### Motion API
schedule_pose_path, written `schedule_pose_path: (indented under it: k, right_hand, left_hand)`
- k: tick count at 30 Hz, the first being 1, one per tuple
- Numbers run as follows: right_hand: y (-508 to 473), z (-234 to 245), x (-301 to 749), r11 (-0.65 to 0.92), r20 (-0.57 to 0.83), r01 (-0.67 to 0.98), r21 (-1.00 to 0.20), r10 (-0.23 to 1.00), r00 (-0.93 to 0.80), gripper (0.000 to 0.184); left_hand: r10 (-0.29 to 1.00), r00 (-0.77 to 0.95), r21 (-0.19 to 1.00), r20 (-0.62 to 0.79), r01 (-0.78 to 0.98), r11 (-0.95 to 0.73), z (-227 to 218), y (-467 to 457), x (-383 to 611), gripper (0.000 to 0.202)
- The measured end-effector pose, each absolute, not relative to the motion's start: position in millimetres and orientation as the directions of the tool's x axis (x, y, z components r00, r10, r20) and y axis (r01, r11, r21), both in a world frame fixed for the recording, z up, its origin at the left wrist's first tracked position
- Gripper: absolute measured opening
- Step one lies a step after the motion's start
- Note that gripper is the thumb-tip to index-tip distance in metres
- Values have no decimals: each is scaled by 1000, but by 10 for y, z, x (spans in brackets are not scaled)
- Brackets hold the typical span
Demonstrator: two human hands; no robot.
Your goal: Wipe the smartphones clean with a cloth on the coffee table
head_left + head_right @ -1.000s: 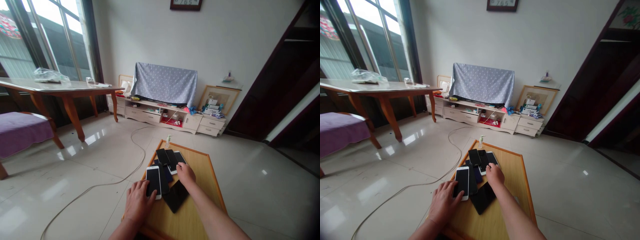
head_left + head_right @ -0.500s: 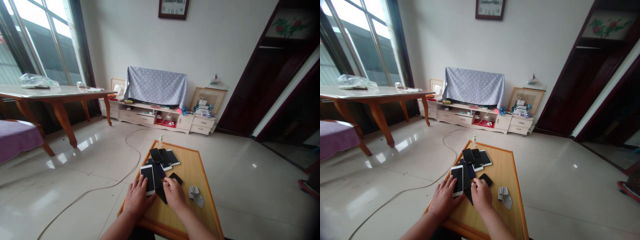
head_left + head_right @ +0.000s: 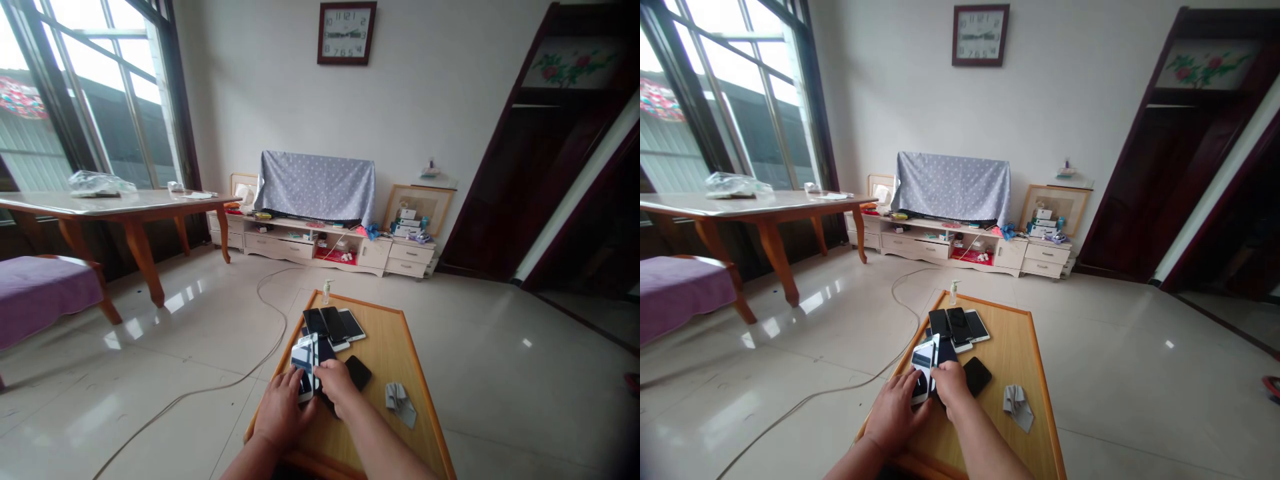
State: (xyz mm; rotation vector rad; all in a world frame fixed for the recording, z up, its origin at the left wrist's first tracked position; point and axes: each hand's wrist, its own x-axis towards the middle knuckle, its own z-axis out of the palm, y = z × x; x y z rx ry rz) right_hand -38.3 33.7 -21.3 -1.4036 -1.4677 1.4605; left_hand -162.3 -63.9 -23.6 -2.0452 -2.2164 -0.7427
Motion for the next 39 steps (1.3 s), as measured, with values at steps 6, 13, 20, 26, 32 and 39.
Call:
schedule_pose_path:
  k: [6,13,20,26,32,39]
  right_hand:
    - [288,-225,-345,-130,-186,300,-945,968,-167,17]
    - [353,-32,-178,58,12,500,-864,995,-95,20]
    - [547,238,-6,191,171,785,-590,979,-109,21]
    - [485,254,-94,307,241,895,-324,941,-236,16]
    - [267,91,-311,444,224,872,-208,889,-399,12]
    - [264,-192,-268,401,174,883,-244,914,-367,10]
  left_hand:
    - [908,-193,435,372,900,13,-319,-682,-1675,48]
    - [864,-417,571,283,797,198,-390,-688,-1762,46]
    - [879,-384,545,284,819,182,-340,-653,-1797,41]
    - [898,-327,465,295,870,165,-301,-659,-1770,34]
    - [903,-312,423,295,890,169,-226,-685,-1755,27]
    - [905,-307,413,295,895,169,-203,-686,-1768,24]
